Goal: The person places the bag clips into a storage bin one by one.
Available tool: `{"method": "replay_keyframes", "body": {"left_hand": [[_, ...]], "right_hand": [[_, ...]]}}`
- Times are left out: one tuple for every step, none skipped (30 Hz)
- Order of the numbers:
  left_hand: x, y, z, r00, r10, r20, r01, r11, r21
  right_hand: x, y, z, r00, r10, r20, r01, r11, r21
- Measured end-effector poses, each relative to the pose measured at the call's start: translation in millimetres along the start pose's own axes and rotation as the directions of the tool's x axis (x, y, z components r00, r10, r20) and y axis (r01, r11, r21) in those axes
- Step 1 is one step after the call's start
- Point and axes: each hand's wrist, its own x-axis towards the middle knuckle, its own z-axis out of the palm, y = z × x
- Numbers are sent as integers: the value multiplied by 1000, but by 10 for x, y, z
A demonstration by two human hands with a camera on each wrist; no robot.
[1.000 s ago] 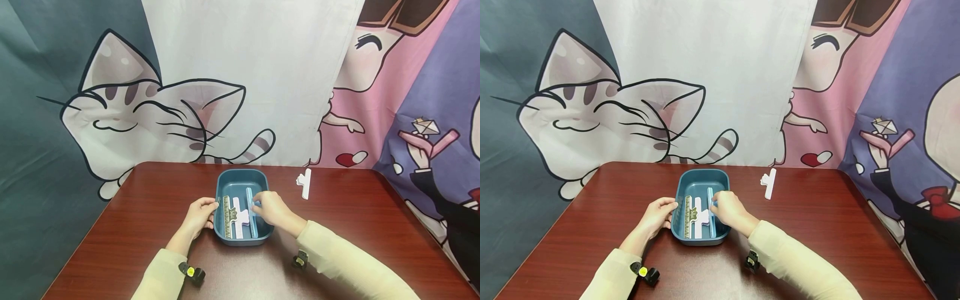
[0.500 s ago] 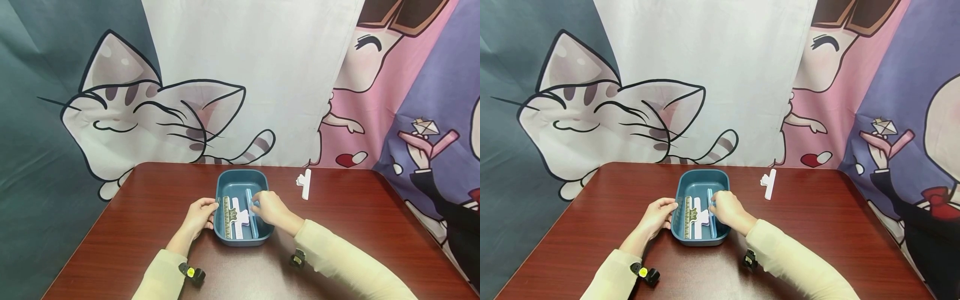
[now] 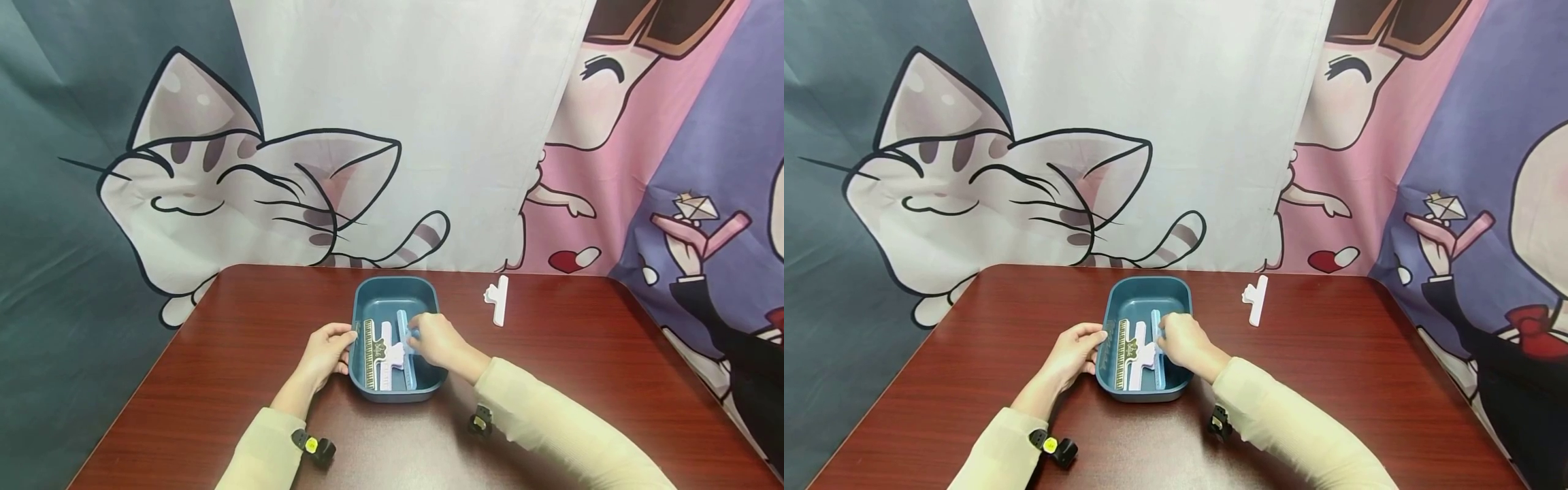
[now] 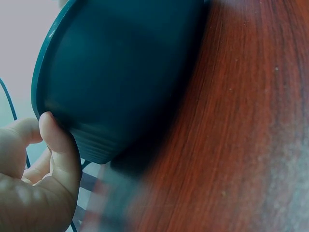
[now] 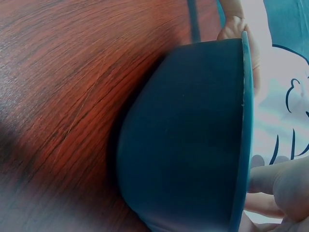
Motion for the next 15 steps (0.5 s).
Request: {"method": "replay_keyframes", "body": {"left_hand": [[-19, 25, 1, 1000, -2, 3, 2, 1000, 1], [-51, 61, 6, 1000, -1, 7, 1, 1000, 1], [-85, 98, 10, 1000, 2, 11, -2, 1000, 2], [-119, 135, 14, 1000, 3, 17, -3, 1000, 2], [-154, 174, 18, 1000, 4, 21, -4, 1000, 3], [-186, 212, 22, 1000, 4, 24, -4, 1000, 6], [-219, 250, 28, 1000, 1, 25, -1, 1000, 6], [-234, 263, 30, 1000, 4, 26, -4, 1000, 5], [-238, 266, 30, 1000, 4, 27, -5, 1000, 5], [-240, 267, 30, 1000, 4, 27, -5, 1000, 5], [-241, 268, 30, 1000, 4, 27, -4, 1000, 4], [-241, 268, 29, 1000, 3, 26, -3, 1000, 4], [-241, 267, 29, 1000, 2, 27, -2, 1000, 5], [-241, 267, 28, 1000, 2, 26, -2, 1000, 5], [-241, 267, 27, 1000, 1, 25, -1, 1000, 5]], "right_hand": [[5, -6, 3, 1000, 4, 0, -4, 1000, -4], [9, -12, 7, 1000, 6, 0, -6, 1000, -8], [15, -17, 12, 1000, 10, 2, -9, 1000, -12], [21, -22, 17, 1000, 14, 6, -14, 1000, -12], [26, -27, 21, 1000, 18, 10, -18, 1000, -12], [31, -32, 25, 1000, 21, 14, -21, 1000, -13], [36, -34, 34, 1000, 22, 17, -21, 1000, -18], [39, -36, 42, 999, 24, 25, -23, 1000, -19], [42, -38, 49, 999, 23, 31, -22, 999, -23], [42, -41, 56, 999, 20, 35, -19, 1000, -25], [40, -44, 60, 999, 15, 37, -14, 1000, -28], [39, -47, 64, 999, 11, 38, -10, 999, -30], [37, -48, 69, 999, 7, 38, -6, 999, -34], [34, -52, 70, 999, 6, 41, -5, 999, -32], [33, -53, 75, 999, 0, 40, 1, 999, -34]]}}
